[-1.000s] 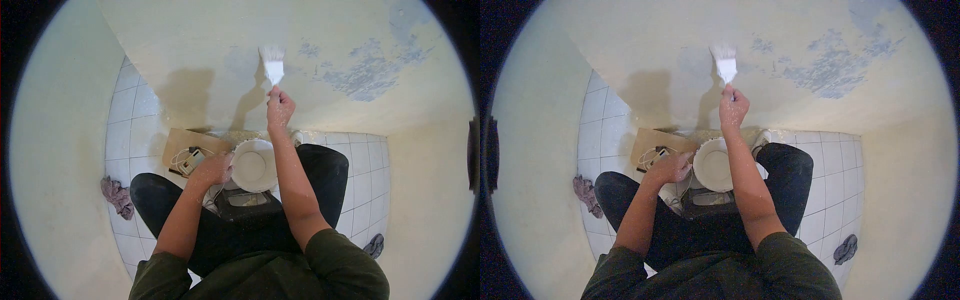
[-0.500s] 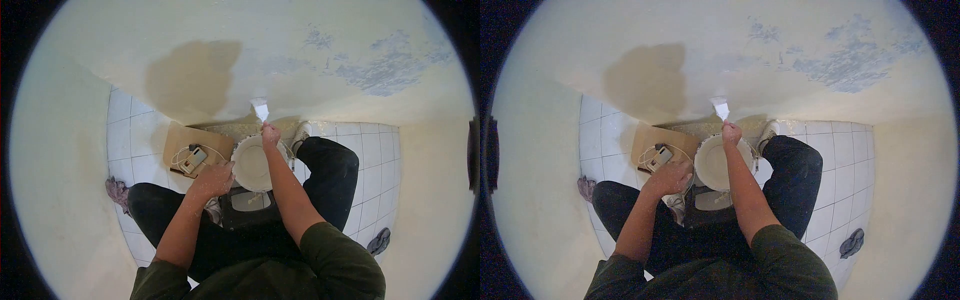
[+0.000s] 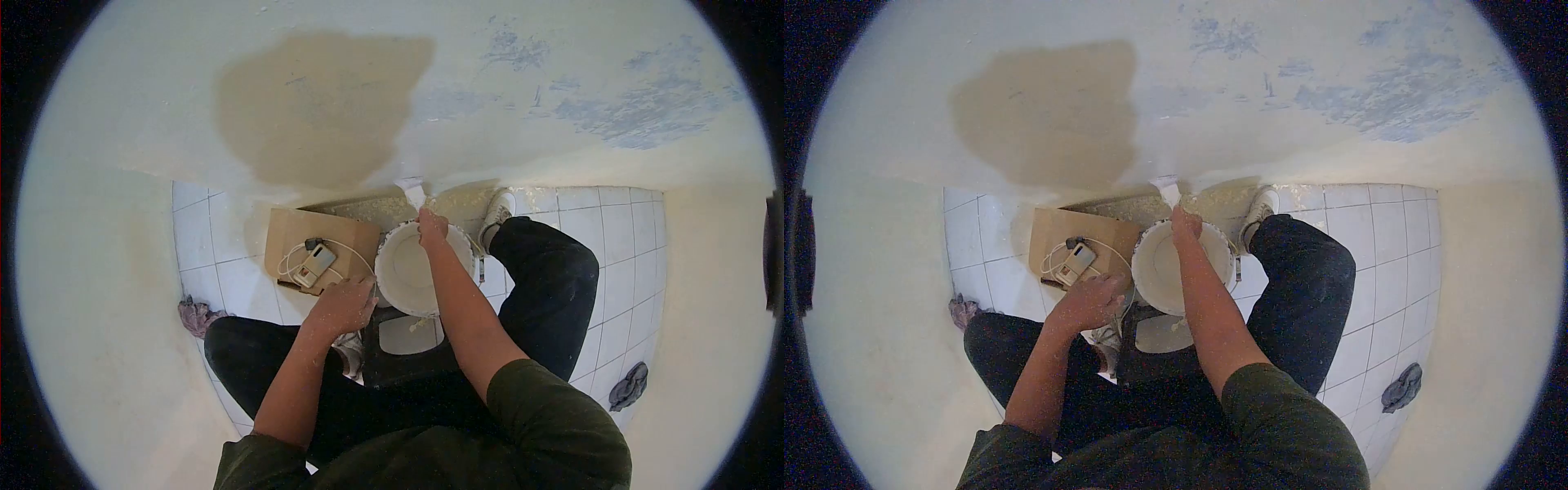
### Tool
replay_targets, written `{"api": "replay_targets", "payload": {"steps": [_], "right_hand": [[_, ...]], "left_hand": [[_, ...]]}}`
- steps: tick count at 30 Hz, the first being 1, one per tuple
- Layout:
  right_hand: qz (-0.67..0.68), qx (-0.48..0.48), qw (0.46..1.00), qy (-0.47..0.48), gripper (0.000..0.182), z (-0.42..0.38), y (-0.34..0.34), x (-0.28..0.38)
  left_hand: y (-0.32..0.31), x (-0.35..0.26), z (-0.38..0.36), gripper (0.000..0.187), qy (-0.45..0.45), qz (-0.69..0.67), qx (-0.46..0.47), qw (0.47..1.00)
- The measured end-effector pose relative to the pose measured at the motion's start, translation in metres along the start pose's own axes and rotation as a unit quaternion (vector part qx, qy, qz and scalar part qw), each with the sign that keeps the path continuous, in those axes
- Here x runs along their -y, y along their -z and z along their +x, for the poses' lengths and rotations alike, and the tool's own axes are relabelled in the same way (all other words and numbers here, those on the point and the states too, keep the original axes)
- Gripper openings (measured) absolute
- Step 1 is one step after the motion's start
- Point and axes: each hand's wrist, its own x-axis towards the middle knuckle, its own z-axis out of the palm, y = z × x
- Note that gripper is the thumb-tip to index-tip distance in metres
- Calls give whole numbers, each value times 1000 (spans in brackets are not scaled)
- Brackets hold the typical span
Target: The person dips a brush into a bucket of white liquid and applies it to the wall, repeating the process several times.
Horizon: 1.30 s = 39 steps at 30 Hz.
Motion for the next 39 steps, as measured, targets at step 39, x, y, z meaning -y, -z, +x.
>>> {"api": "replay_targets", "payload": {"steps": [39], "right_hand": [[98,-91,947,294,50,-282,153,173]], "left_hand": [[7,-8,-19,45,-63,-3,-55,996]]}}
